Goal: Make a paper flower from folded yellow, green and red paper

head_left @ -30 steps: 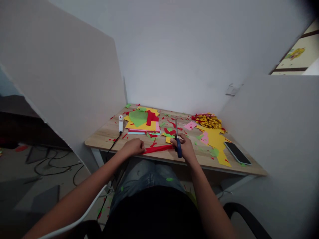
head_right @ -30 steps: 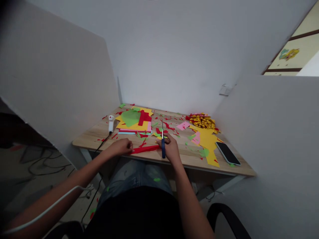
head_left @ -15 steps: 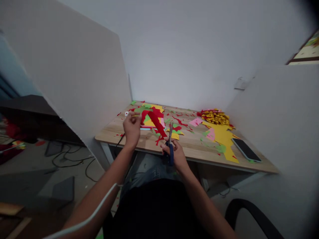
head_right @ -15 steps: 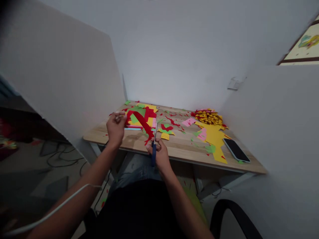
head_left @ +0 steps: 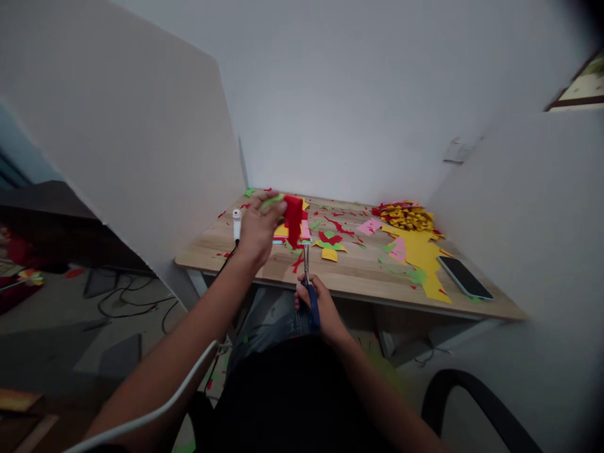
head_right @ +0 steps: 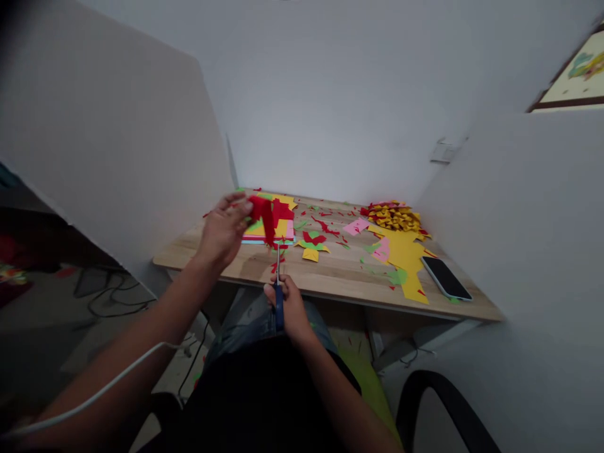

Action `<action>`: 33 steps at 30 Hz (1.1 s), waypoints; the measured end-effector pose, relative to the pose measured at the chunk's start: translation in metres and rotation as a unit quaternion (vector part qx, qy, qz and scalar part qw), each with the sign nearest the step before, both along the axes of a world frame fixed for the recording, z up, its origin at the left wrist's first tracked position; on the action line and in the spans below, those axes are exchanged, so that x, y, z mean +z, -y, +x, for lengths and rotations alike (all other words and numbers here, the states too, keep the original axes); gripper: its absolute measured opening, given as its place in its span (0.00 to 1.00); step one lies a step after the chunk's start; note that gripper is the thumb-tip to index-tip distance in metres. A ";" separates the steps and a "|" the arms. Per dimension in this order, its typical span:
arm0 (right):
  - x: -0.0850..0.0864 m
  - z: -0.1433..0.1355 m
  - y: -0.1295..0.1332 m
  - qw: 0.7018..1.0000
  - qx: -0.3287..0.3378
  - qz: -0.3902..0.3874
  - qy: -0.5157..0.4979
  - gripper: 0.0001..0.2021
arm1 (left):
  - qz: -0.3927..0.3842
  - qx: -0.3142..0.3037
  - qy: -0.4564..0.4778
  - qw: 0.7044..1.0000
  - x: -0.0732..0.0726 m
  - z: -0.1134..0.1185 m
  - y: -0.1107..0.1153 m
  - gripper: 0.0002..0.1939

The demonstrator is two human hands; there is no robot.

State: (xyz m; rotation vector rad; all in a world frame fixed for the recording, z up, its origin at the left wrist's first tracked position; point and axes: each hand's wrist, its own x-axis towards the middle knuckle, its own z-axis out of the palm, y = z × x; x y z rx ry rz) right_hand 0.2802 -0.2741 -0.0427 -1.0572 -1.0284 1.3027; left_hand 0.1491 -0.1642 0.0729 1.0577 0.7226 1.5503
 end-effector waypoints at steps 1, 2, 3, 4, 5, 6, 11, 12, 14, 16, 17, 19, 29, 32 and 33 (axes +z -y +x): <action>-0.001 0.000 -0.002 1.000 -0.005 0.002 0.001 0.26 | 0.077 0.033 0.015 0.996 0.004 -0.001 0.001 0.23; -0.003 0.001 -0.003 1.000 -0.007 0.001 0.001 0.27 | 0.114 0.055 0.026 0.992 0.002 -0.002 0.003 0.25; -0.005 0.001 -0.003 1.000 -0.007 -0.004 0.000 0.27 | 0.100 0.061 0.031 0.993 -0.007 -0.005 0.005 0.25; -0.008 0.001 -0.003 1.000 -0.005 -0.011 -0.002 0.27 | 0.030 0.051 0.033 0.998 -0.020 -0.008 0.008 0.21; -0.011 0.001 -0.002 1.000 0.001 -0.021 -0.005 0.27 | -0.081 0.025 0.024 0.996 -0.037 -0.011 0.012 0.15; -0.013 0.001 -0.001 0.999 0.011 -0.033 -0.008 0.27 | -0.139 0.001 0.005 0.990 -0.055 -0.015 0.015 0.10; -0.020 -0.002 0.009 0.992 0.092 -0.090 -0.006 0.28 | -0.224 -0.040 -0.019 0.974 -0.110 -0.029 0.027 0.10; -0.019 -0.003 0.010 0.990 0.104 -0.094 -0.002 0.28 | -0.224 -0.043 -0.014 0.973 -0.112 -0.030 0.028 0.11; -0.019 -0.006 0.012 0.988 0.118 -0.095 0.008 0.28 | -0.215 -0.050 -0.008 0.975 -0.111 -0.028 0.031 0.14; -0.020 -0.010 0.010 0.988 0.122 -0.092 0.014 0.28 | -0.205 -0.063 -0.016 0.976 -0.110 -0.024 0.034 0.18; -0.020 -0.012 0.009 0.989 0.119 -0.089 0.016 0.28 | -0.203 -0.072 -0.024 0.976 -0.110 -0.022 0.036 0.19; -0.023 -0.014 0.006 0.991 0.107 -0.078 0.018 0.28 | -0.199 -0.090 -0.047 0.975 -0.112 -0.019 0.041 0.19; -0.028 -0.007 0.005 0.989 0.123 -0.071 0.034 0.27 | -0.204 -0.111 -0.102 0.967 -0.116 -0.021 0.048 0.14; -0.027 -0.006 0.005 0.987 0.135 -0.073 0.037 0.27 | -0.212 -0.119 -0.105 0.964 -0.116 -0.020 0.049 0.11; -0.026 -0.005 0.005 0.987 0.137 -0.072 0.037 0.27 | -0.214 -0.122 -0.107 0.963 -0.116 -0.020 0.049 0.11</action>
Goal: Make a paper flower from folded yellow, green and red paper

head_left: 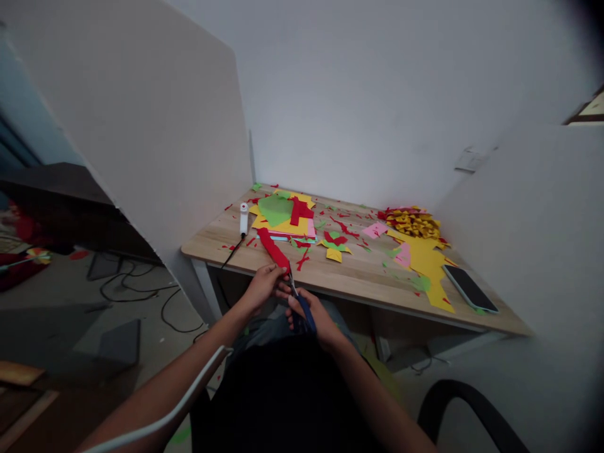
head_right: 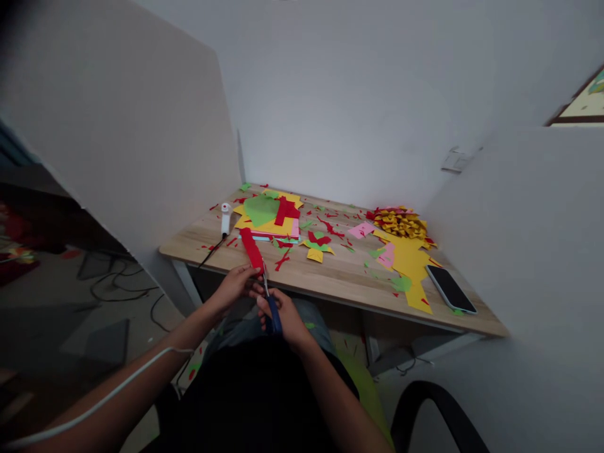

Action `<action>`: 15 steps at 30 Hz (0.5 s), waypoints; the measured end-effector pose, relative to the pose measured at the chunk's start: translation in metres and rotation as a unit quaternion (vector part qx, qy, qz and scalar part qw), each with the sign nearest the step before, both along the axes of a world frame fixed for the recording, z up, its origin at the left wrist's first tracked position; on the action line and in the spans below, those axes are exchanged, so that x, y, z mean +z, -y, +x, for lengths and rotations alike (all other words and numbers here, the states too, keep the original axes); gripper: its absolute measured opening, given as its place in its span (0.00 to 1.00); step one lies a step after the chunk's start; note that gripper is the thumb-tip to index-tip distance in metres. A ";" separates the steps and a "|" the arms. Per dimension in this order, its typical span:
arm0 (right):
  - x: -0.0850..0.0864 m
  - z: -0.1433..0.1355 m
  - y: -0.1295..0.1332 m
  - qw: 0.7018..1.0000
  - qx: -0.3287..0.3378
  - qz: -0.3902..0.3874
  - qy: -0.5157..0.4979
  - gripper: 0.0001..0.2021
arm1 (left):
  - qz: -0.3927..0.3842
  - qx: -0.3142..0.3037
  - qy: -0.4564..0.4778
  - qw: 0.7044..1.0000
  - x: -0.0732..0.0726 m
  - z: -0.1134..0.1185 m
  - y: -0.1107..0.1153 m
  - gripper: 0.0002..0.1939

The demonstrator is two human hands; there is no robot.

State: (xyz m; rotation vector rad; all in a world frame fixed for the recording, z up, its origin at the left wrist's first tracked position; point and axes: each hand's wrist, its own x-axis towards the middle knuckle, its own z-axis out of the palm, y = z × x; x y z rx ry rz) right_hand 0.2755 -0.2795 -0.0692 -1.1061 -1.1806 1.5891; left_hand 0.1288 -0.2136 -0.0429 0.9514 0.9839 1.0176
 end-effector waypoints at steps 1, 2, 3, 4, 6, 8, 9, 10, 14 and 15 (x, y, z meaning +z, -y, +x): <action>0.000 0.001 0.000 1.000 0.002 0.001 -0.001 0.27 | -0.001 -0.004 -0.001 1.000 0.000 0.000 0.000 0.11; 0.000 0.002 0.000 1.000 0.004 0.001 -0.002 0.27 | -0.002 -0.008 -0.002 1.000 0.000 0.000 0.001 0.10; -0.001 0.003 0.000 1.000 0.007 0.000 -0.002 0.27 | -0.003 -0.014 -0.004 1.000 0.000 0.000 0.001 0.10; -0.002 0.004 0.000 1.000 0.011 -0.002 -0.002 0.27 | -0.004 -0.019 -0.005 1.000 0.000 0.000 0.001 0.10; -0.003 0.006 -0.001 1.000 0.017 -0.007 -0.003 0.28 | -0.006 -0.028 -0.007 1.000 -0.001 0.000 0.001 0.09; -0.004 0.006 -0.001 1.000 0.019 -0.009 -0.003 0.28 | -0.007 -0.035 -0.007 0.999 -0.002 -0.001 0.001 0.09; -0.005 0.006 -0.001 1.000 0.019 -0.010 -0.002 0.28 | -0.008 -0.036 -0.006 0.999 -0.002 -0.001 0.001 0.09; -0.005 0.006 -0.001 1.000 0.019 -0.010 -0.001 0.28 | -0.008 -0.037 -0.005 0.999 -0.003 -0.002 0.001 0.09; -0.005 0.004 -0.001 1.000 0.015 -0.009 0.003 0.29 | -0.013 -0.040 -0.003 0.999 -0.004 -0.004 0.000 0.10; -0.005 0.004 -0.001 1.000 0.014 -0.009 0.004 0.29 | -0.014 -0.040 -0.003 0.999 -0.004 -0.004 0.000 0.10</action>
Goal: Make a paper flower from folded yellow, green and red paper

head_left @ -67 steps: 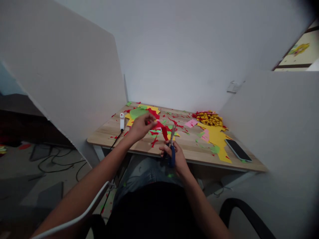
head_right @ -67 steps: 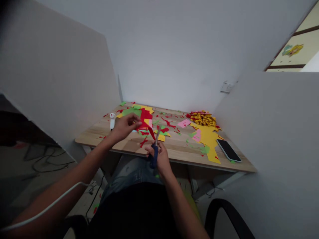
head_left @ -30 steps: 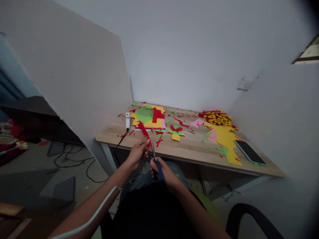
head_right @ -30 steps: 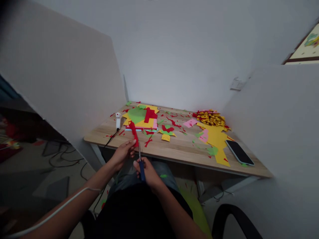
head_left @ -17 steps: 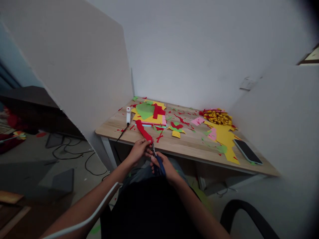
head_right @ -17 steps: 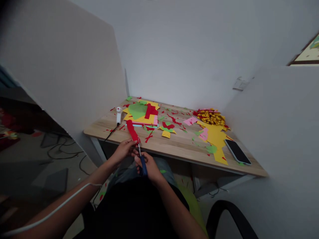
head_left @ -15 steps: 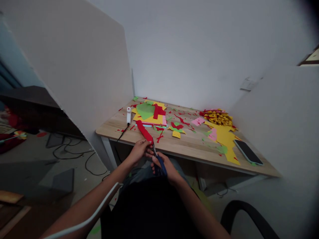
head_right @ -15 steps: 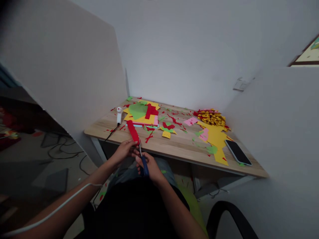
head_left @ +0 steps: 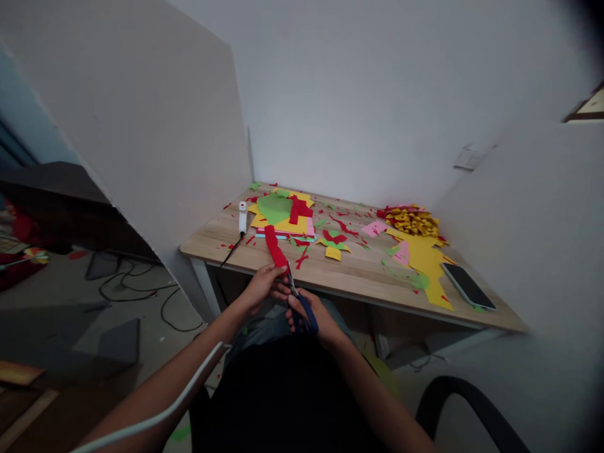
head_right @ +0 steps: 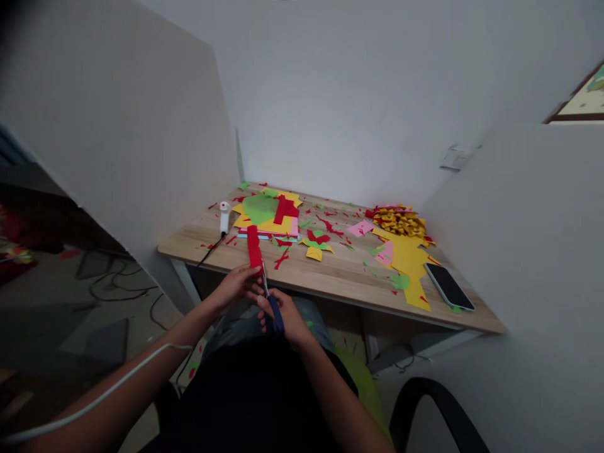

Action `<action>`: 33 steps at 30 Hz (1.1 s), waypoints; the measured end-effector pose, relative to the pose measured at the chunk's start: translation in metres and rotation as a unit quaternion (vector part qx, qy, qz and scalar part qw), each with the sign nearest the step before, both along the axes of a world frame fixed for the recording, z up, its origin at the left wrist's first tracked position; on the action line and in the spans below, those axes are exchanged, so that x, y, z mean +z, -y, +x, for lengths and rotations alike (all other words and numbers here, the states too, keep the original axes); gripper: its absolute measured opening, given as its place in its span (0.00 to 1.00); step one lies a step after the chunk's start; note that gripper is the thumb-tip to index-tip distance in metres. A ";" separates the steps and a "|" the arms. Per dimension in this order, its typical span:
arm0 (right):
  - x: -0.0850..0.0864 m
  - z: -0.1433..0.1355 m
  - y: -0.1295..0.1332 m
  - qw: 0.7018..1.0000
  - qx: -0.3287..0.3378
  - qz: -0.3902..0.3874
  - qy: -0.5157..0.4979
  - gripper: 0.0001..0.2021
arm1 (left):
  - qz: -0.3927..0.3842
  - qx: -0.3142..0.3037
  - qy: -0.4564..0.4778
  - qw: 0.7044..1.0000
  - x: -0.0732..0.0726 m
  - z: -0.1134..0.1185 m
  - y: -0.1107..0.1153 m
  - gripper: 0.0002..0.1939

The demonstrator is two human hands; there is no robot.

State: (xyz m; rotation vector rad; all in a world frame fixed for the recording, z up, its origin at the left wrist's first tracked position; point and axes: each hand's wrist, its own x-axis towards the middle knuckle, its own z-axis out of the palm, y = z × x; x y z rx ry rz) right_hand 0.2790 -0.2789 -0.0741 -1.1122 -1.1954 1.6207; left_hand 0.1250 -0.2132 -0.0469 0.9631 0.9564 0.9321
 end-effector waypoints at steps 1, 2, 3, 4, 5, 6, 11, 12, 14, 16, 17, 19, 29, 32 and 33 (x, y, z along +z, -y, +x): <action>0.000 0.000 0.000 1.000 -0.001 0.000 0.001 0.29 | -0.001 0.000 0.000 1.000 0.000 0.000 0.000 0.10; 0.000 -0.001 0.000 1.000 -0.001 0.001 0.001 0.29 | -0.001 0.000 0.001 1.000 -0.001 0.000 -0.001 0.10; 0.000 -0.001 0.000 1.000 -0.001 0.001 0.001 0.29 | -0.001 -0.001 0.002 1.000 -0.001 -0.001 -0.001 0.09; -0.001 -0.001 -0.001 1.000 -0.002 0.002 0.001 0.29 | -0.001 -0.002 0.004 1.000 -0.002 -0.001 -0.002 0.09; -0.001 -0.001 -0.001 1.000 -0.004 0.002 0.001 0.29 | -0.001 -0.003 0.006 1.000 -0.002 -0.001 -0.002 0.08; -0.001 -0.001 -0.001 1.000 -0.006 0.003 0.002 0.30 | 0.000 -0.004 0.008 1.000 -0.002 -0.001 -0.003 0.08; -0.002 0.000 -0.002 1.000 -0.017 0.005 0.014 0.30 | 0.000 -0.006 0.020 1.000 -0.005 0.001 -0.004 0.07; -0.002 0.001 -0.002 1.000 -0.020 0.005 0.017 0.30 | -0.001 -0.007 0.021 1.000 -0.005 0.001 -0.004 0.07; -0.003 0.001 -0.002 0.999 -0.025 0.005 0.022 0.30 | -0.004 -0.008 0.023 1.000 -0.006 0.001 -0.005 0.07; -0.004 0.001 -0.002 0.999 -0.030 0.005 0.023 0.31 | -0.005 -0.010 0.024 1.000 -0.007 0.001 -0.005 0.07; -0.004 0.000 -0.002 0.999 -0.033 0.004 0.022 0.31 | -0.005 -0.010 0.025 1.000 -0.007 0.001 -0.005 0.07; -0.003 -0.001 -0.001 0.999 -0.035 0.004 0.014 0.31 | -0.004 -0.012 0.025 1.000 -0.006 0.000 -0.005 0.08; -0.001 -0.008 0.002 0.999 -0.026 -0.011 -0.022 0.30 | 0.000 -0.036 -0.015 0.999 -0.011 -0.001 -0.009 0.13; -0.003 -0.008 0.000 0.999 -0.033 -0.011 -0.014 0.30 | 0.001 -0.038 -0.022 0.999 -0.014 -0.002 -0.010 0.14; -0.004 -0.009 0.000 0.999 -0.037 -0.010 -0.010 0.30 | 0.000 -0.039 -0.024 0.999 -0.014 -0.002 -0.011 0.14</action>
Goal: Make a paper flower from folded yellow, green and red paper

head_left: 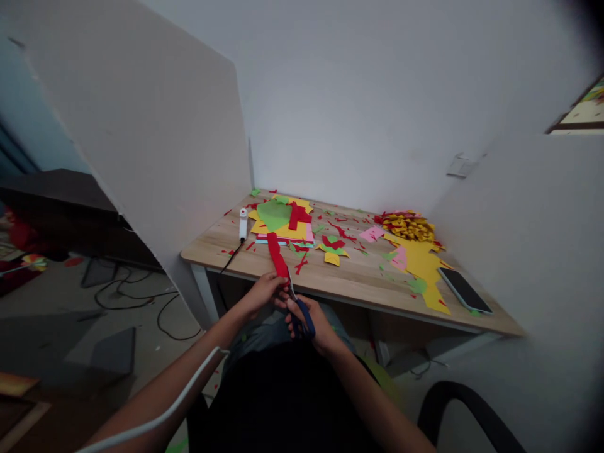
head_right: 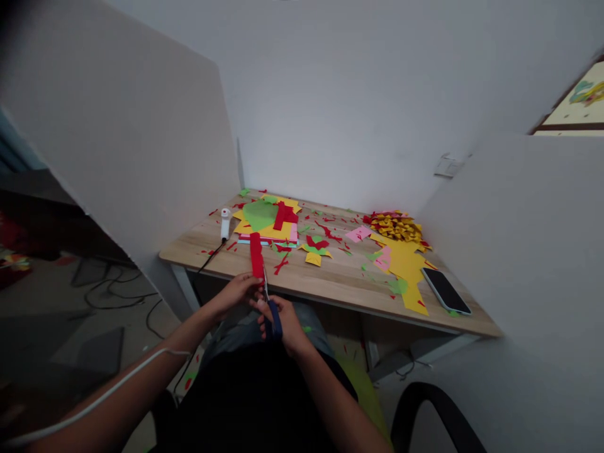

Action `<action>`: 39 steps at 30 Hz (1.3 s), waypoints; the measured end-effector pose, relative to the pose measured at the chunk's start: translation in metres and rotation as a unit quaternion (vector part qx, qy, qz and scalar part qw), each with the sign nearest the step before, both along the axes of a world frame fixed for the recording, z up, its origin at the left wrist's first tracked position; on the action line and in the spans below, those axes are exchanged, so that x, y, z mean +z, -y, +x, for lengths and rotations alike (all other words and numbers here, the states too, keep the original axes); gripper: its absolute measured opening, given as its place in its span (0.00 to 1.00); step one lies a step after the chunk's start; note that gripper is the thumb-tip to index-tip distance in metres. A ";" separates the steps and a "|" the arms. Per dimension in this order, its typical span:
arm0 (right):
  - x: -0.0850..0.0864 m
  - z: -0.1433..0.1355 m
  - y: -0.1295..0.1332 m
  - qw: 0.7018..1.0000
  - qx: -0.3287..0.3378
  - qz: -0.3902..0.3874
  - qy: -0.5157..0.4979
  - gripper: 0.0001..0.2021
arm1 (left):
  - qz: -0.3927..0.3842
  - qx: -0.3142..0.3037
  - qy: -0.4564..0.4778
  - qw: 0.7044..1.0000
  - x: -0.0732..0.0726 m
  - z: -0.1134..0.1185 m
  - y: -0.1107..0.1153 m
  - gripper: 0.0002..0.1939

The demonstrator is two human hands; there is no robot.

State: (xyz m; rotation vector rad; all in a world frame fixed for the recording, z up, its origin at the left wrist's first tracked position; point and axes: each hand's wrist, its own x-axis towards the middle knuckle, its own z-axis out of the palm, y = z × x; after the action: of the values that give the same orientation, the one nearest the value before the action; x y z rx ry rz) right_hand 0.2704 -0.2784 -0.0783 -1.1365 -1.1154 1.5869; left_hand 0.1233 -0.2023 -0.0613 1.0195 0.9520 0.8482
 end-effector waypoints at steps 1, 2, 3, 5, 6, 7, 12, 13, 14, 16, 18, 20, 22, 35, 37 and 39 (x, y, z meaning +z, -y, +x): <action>-0.001 0.000 0.000 1.000 -0.004 0.001 0.004 0.31 | 0.000 0.000 -0.001 1.000 0.000 0.000 0.000 0.14; -0.001 0.000 -0.001 1.000 -0.008 0.002 0.007 0.31 | 0.000 0.001 -0.002 1.000 0.000 0.000 0.000 0.14; -0.001 -0.001 -0.001 1.000 -0.011 0.003 0.009 0.31 | 0.001 0.001 -0.002 1.000 0.000 0.000 0.000 0.14; 0.000 -0.001 0.000 1.000 -0.012 0.003 0.007 0.32 | 0.003 0.001 -0.004 1.000 0.001 0.000 0.001 0.14; 0.000 -0.002 0.001 1.000 -0.010 0.004 0.004 0.32 | 0.005 0.000 -0.005 1.000 0.001 -0.001 0.001 0.14; 0.001 -0.002 0.001 1.000 -0.008 0.004 0.000 0.32 | 0.006 -0.001 -0.007 1.000 0.002 -0.001 0.002 0.14; -0.001 -0.006 -0.001 1.000 -0.005 0.004 0.008 0.32 | 0.018 -0.010 -0.020 1.000 0.001 -0.002 0.002 0.13; -0.003 -0.006 -0.003 1.000 -0.008 0.005 0.015 0.32 | 0.020 -0.012 -0.024 0.999 0.000 -0.002 0.001 0.13; -0.004 -0.007 -0.005 1.000 -0.011 0.006 0.022 0.32 | 0.023 -0.013 -0.027 0.999 0.000 -0.002 0.001 0.13; -0.008 -0.007 -0.007 0.999 -0.018 0.010 0.033 0.33 | 0.029 -0.013 -0.031 0.999 -0.001 -0.002 0.000 0.12; -0.009 -0.007 -0.008 0.999 -0.022 0.013 0.036 0.34 | 0.036 -0.016 -0.032 0.999 -0.002 -0.003 0.000 0.12; -0.009 -0.006 -0.006 0.999 -0.022 0.014 0.034 0.34 | 0.038 -0.024 -0.038 0.998 -0.001 -0.004 0.000 0.12; -0.007 -0.005 -0.003 0.999 -0.020 0.016 0.027 0.33 | 0.040 -0.038 -0.045 0.997 -0.002 -0.004 0.001 0.11; -0.002 -0.002 0.003 0.999 0.007 -0.034 -0.041 0.30 | 0.033 -0.062 -0.079 0.994 -0.004 -0.008 0.001 0.24; -0.002 -0.002 0.004 0.996 0.007 -0.058 -0.063 0.33 | 0.033 -0.034 -0.088 0.995 -0.006 -0.007 -0.004 0.26; -0.002 -0.002 0.006 0.994 0.001 -0.077 -0.082 0.34 | 0.041 0.002 -0.092 0.995 -0.009 -0.004 -0.008 0.22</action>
State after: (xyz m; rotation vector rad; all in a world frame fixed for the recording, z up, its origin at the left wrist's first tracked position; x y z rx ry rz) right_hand 0.2680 -0.2840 -0.0805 -1.0828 -0.9001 1.7590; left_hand 0.1194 -0.1939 -0.0706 1.1833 1.0813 0.8116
